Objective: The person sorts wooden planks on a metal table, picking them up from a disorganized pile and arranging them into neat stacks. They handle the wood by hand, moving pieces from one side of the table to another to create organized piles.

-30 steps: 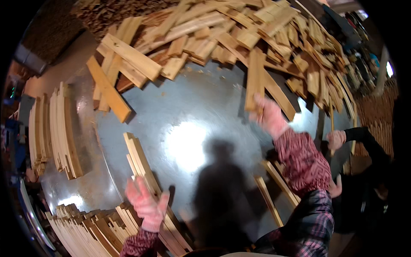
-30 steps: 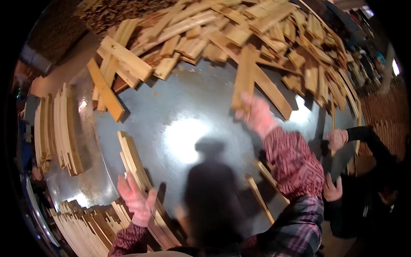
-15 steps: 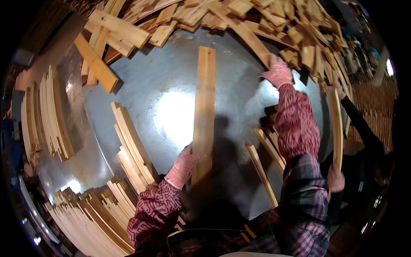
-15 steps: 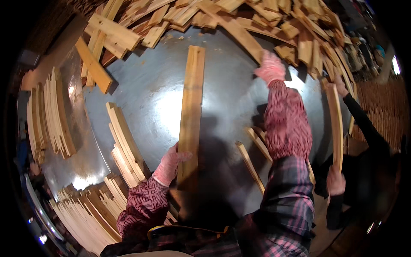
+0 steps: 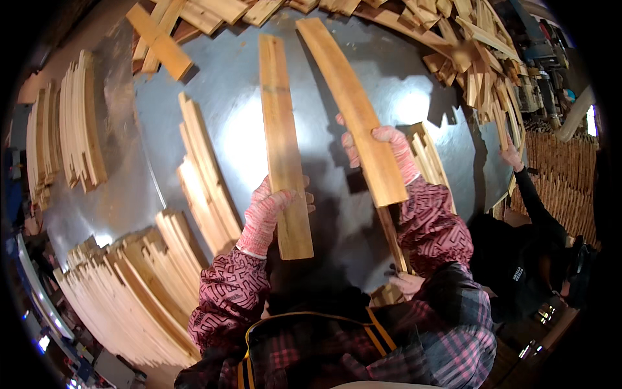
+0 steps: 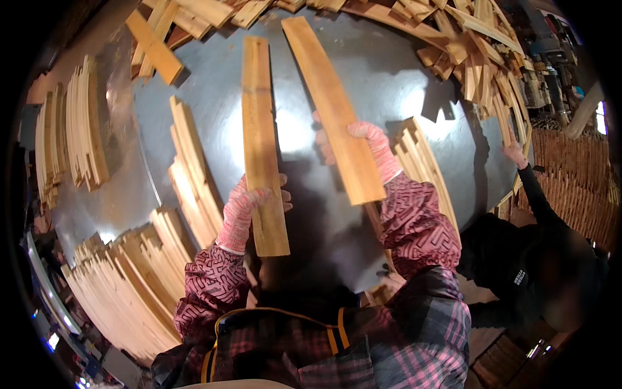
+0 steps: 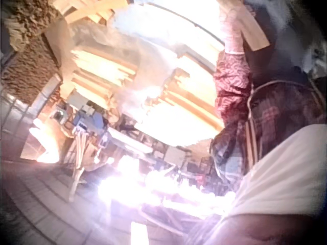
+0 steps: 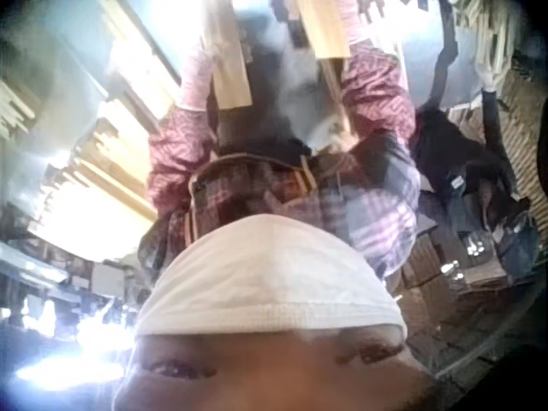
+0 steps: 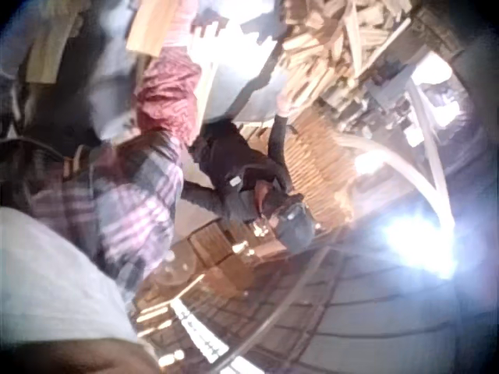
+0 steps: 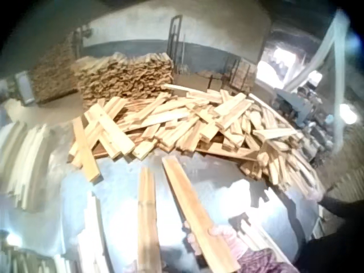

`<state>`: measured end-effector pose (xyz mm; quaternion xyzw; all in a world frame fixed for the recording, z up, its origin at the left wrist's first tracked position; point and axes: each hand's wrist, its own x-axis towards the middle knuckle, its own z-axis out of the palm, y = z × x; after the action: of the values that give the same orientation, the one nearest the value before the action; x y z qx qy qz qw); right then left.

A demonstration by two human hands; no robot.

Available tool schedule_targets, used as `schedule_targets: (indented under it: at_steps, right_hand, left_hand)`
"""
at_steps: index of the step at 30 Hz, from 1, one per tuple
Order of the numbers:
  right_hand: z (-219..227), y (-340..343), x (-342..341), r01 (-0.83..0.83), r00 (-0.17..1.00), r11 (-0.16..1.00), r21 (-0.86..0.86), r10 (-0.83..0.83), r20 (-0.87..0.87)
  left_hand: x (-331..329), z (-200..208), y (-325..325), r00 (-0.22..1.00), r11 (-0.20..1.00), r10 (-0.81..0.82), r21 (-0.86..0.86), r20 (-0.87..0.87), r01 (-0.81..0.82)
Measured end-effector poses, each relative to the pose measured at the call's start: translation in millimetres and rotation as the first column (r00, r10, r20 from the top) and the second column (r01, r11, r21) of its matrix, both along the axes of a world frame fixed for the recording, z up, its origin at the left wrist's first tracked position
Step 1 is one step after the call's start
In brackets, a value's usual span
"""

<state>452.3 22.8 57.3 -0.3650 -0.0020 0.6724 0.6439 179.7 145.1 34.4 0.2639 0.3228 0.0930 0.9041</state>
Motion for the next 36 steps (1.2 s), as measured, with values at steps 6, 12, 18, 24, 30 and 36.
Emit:
schedule_targets:
  at_steps: [6, 12, 18, 24, 30, 36]
  right_hand:
    - [-42.0, -19.3, -87.2, -0.028, 0.993, 0.999, -0.025, 0.025, -0.119]
    - [-44.7, -18.0, -131.1, -0.139, 0.847, 0.959, -0.245, 0.243, 0.472]
    - [-21.1, 52.3, -173.5, -0.319, 0.350, 0.849, -0.421, 0.519, 0.780]
    - [-36.4, 219.1, -125.6, -0.311, -0.062, 0.950, -0.002, -0.018, 0.998]
    - [-117.7, 336.0, 70.9, 0.379, 0.666, 0.897, -0.228, -0.094, 0.740]
    - [-164.0, 406.4, 131.1, 0.317, -0.075, 0.916, -0.244, 0.281, 0.957]
  left_hand:
    - [-101.0, 21.4, -1.7, 0.937, 0.938, 0.200, 0.334, -0.286, -0.098]
    - [-91.8, -31.4, -70.2, 0.459, 0.091, 0.617, 0.638, -0.639, 0.765]
    - [-96.3, 5.2, -9.5, 0.824, 0.381, 0.293, 0.850, -0.484, 0.364]
    - [-128.1, -4.7, 184.2, 0.782, 0.617, 0.464, 0.785, -0.416, 0.052]
    - [-271.2, -79.1, 411.4, -0.104, 0.191, 0.713, 0.051, -0.693, 0.980]
    - [-197.1, -80.4, 440.8, -0.269, 0.238, 0.887, -0.128, -0.376, 0.963]
